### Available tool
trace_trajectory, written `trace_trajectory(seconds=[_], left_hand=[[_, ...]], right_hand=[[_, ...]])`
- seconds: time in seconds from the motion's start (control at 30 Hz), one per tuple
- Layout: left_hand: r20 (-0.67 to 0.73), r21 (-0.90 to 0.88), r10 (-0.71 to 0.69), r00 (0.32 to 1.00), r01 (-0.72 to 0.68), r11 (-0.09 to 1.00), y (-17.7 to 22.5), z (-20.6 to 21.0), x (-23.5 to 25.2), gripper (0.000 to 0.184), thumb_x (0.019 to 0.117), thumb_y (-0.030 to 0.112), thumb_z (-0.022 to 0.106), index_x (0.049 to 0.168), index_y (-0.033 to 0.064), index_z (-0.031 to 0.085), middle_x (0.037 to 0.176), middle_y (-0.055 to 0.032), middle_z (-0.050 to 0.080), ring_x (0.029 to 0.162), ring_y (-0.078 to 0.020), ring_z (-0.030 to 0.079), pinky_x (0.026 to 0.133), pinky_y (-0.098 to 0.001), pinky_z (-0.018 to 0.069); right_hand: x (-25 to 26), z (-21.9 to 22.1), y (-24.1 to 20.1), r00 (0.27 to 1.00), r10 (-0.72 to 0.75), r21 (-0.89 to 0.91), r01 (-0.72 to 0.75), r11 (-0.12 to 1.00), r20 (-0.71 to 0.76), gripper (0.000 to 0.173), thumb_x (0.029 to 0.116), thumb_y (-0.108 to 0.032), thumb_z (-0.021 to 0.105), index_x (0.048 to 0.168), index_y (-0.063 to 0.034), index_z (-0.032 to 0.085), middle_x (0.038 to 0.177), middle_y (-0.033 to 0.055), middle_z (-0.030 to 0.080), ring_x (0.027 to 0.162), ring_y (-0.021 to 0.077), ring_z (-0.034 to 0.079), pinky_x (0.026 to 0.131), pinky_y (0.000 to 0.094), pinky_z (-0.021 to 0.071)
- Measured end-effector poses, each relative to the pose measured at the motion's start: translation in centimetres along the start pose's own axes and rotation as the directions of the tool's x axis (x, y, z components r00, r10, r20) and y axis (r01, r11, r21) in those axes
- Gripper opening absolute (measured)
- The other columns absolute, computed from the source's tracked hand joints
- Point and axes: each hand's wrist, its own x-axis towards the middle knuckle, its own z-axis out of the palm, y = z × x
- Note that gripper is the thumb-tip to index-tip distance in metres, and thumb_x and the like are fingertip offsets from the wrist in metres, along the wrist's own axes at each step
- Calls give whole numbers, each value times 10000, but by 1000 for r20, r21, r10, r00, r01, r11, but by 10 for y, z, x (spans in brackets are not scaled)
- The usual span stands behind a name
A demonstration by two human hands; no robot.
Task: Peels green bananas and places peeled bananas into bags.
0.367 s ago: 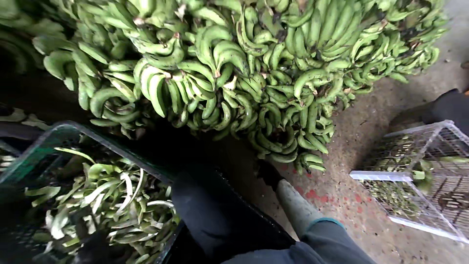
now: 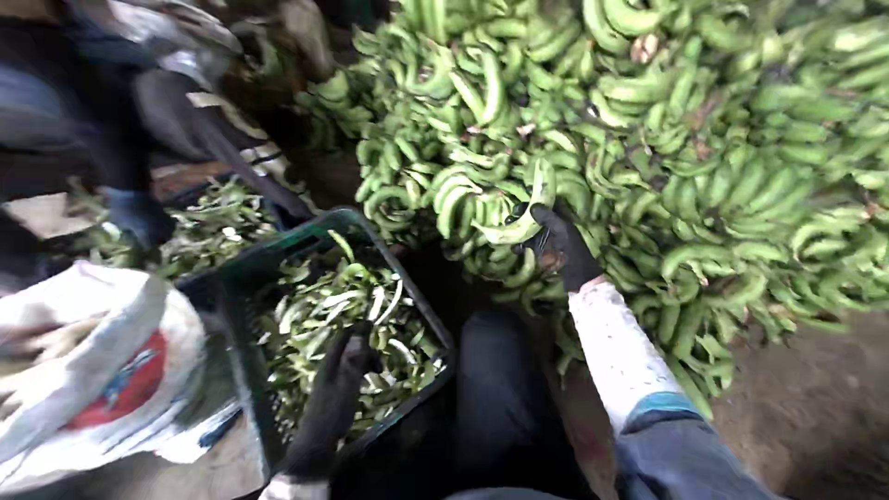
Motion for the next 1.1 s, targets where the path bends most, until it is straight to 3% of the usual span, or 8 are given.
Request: trace_trajectory(seconds=[0.1, 0.2, 0.4, 0.53, 0.63, 0.77, 0.93, 1.1], left_hand=[[10, -137, 102, 995, -100, 986, 6, 11, 1, 598, 1060, 543, 395, 1364, 53, 550, 846, 3, 637, 692, -110, 629, 652, -305, 587], [-11, -296, 114, 993, -112, 949, 1, 21, 1, 553, 1066, 495, 376, 1320, 39, 557, 809, 11, 602, 643, -90, 578, 590, -276, 545], [-224, -479, 221, 949, -304, 823, 43, 7, -4, 484, 1076, 502, 366, 1164, 67, 559, 698, 76, 542, 578, -30, 522, 573, -213, 511], [-20, -329, -127, 992, 113, 937, -11, -3, 3, 396, 1128, 306, 320, 1335, 40, 529, 853, -43, 573, 629, -106, 535, 581, -275, 501], [13, -422, -225, 974, 209, 882, -26, -12, -2, 447, 1109, 435, 325, 1290, 81, 531, 795, -8, 560, 606, -105, 543, 550, -271, 504], [-82, -125, 8, 997, -18, 992, 14, -51, -9, 444, 1090, 425, 401, 1355, 104, 553, 900, -36, 625, 729, -107, 605, 683, -311, 544], [-1, 313, 361, 933, -342, 886, 26, -79, -6, 362, 1046, 425, 520, 1233, 147, 656, 952, -13, 680, 797, -122, 654, 726, -387, 577], [-47, 466, 384, 922, -319, 825, 1, -80, 7, 287, 1019, 326, 588, 1240, 159, 664, 1020, -74, 687, 866, -233, 688, 745, -493, 581]], right_hand=[[10, 60, -14, 984, -78, -23, 83, 996, 160, 458, 1041, -335, 532, 1475, -332, 388, 1175, 39, 656, 905, 221, 691, 658, 379, 609], [-5, 118, -9, 974, -58, -278, 119, 953, 219, 541, 1018, -349, 579, 1507, -386, 350, 1133, 1, 661, 788, 148, 665, 596, 304, 575], [-11, 189, 13, 926, -62, -421, 228, 878, 372, 670, 980, -268, 624, 1563, -308, 294, 1264, 9, 617, 908, 98, 635, 694, 276, 559], [-7, 218, 11, 894, -26, -184, 120, 976, 448, 608, 961, -234, 600, 1515, -284, 353, 1177, 0, 644, 910, 112, 661, 713, 292, 586], [13, 229, 12, 840, 57, 59, -106, 993, 540, 385, 1015, -252, 480, 1399, -256, 450, 1120, 38, 673, 967, 177, 686, 795, 365, 608], [12, 235, 17, 888, 257, -140, -219, 966, 382, 376, 1036, -518, 421, 1160, -229, 628, 852, -32, 669, 667, 63, 633, 549, 233, 541], [3, 232, 38, 906, 263, -276, -174, 945, 332, 397, 1042, -524, 447, 1170, -204, 643, 880, -33, 671, 724, 52, 634, 616, 241, 552], [-8, 252, 61, 864, 322, -264, -230, 937, 388, 404, 1061, -529, 387, 1199, -228, 618, 896, -36, 673, 733, 48, 644, 604, 236, 555]])
